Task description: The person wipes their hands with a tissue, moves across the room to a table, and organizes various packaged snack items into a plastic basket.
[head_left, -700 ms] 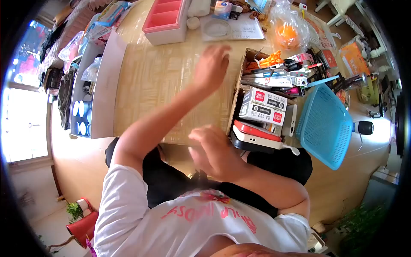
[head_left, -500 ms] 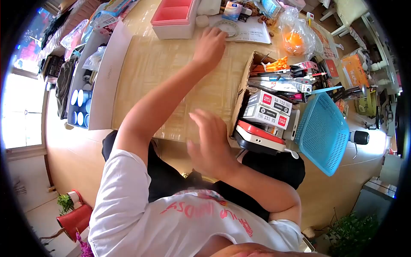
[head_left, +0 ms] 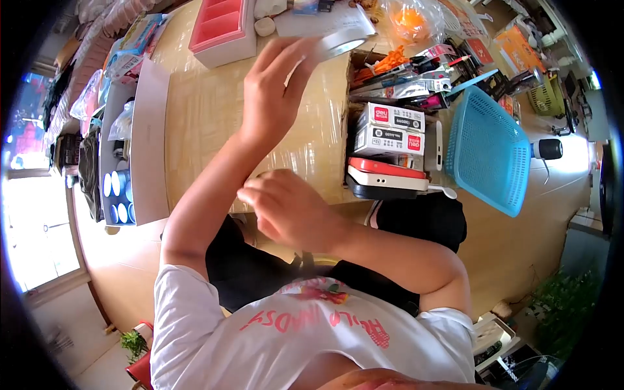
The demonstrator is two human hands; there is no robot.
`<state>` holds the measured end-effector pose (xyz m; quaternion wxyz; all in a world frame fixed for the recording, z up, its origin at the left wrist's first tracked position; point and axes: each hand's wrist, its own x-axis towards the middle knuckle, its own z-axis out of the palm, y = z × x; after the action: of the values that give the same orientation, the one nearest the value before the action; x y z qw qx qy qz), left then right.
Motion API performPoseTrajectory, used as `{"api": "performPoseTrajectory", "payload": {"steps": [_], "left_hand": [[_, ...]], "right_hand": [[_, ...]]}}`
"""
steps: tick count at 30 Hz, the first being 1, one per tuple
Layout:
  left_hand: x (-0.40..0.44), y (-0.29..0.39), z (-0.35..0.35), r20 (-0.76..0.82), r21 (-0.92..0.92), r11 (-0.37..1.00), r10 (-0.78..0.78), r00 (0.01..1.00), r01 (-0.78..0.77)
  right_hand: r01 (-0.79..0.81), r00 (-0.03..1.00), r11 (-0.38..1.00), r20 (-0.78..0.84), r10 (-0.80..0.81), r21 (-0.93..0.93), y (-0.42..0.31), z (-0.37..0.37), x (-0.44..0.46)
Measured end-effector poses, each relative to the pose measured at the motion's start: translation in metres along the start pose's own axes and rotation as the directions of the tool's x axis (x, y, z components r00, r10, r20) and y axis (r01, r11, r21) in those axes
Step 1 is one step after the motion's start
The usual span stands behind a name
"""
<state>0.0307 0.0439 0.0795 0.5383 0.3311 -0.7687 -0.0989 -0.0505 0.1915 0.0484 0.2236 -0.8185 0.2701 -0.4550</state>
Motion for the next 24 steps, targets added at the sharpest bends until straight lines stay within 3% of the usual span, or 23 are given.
{"api": "performPoseTrajectory", "payload": {"steps": [6, 10, 14, 15, 18, 19, 22, 24], "left_hand": [[0.022, 0.037, 0.002, 0.035, -0.03, 0.997, 0.07, 0.997, -0.069], [0.027, 0.035, 0.016, 0.159, -0.206, 0.909, -0.335, 0.929, 0.363], [0.03, 0.033, 0.032, 0.233, 0.007, 0.93, -0.36, 0.904, 0.368], [0.031, 0.035, 0.035, 0.3, -0.037, 0.904, -0.397, 0.868, 0.426], [0.028, 0.026, 0.047, 0.327, -0.073, 0.965, -0.217, 0.92, 0.253], [0.03, 0.029, 0.047, 0.374, -0.06, 0.951, -0.26, 0.89, 0.303], [0.035, 0.022, 0.048, 0.467, 0.066, 0.985, -0.173, 0.867, 0.16], [0.025, 0.017, 0.054, 0.412, 0.044, 0.995, -0.095, 0.906, 0.085]], "right_hand": [[0.067, 0.997, 0.996, 0.034, -0.069, 0.067, -0.015, 0.019, -0.006], [0.118, 0.992, 0.993, 0.039, -0.117, -0.013, -0.015, 0.023, -0.008], [0.094, 0.994, 0.995, 0.05, -0.093, -0.016, -0.01, 0.021, -0.011], [0.084, 0.995, 0.996, 0.048, -0.083, -0.013, -0.009, 0.019, -0.011], [0.047, 0.997, 0.999, 0.06, -0.047, -0.009, -0.008, 0.011, -0.007], [0.044, 0.997, 0.999, 0.058, -0.042, -0.025, -0.008, 0.01, -0.006], [0.038, 0.998, 0.997, 0.047, -0.035, -0.061, -0.009, 0.01, -0.006], [0.046, 0.998, 0.997, 0.038, -0.043, -0.068, -0.008, 0.011, -0.005]]}}
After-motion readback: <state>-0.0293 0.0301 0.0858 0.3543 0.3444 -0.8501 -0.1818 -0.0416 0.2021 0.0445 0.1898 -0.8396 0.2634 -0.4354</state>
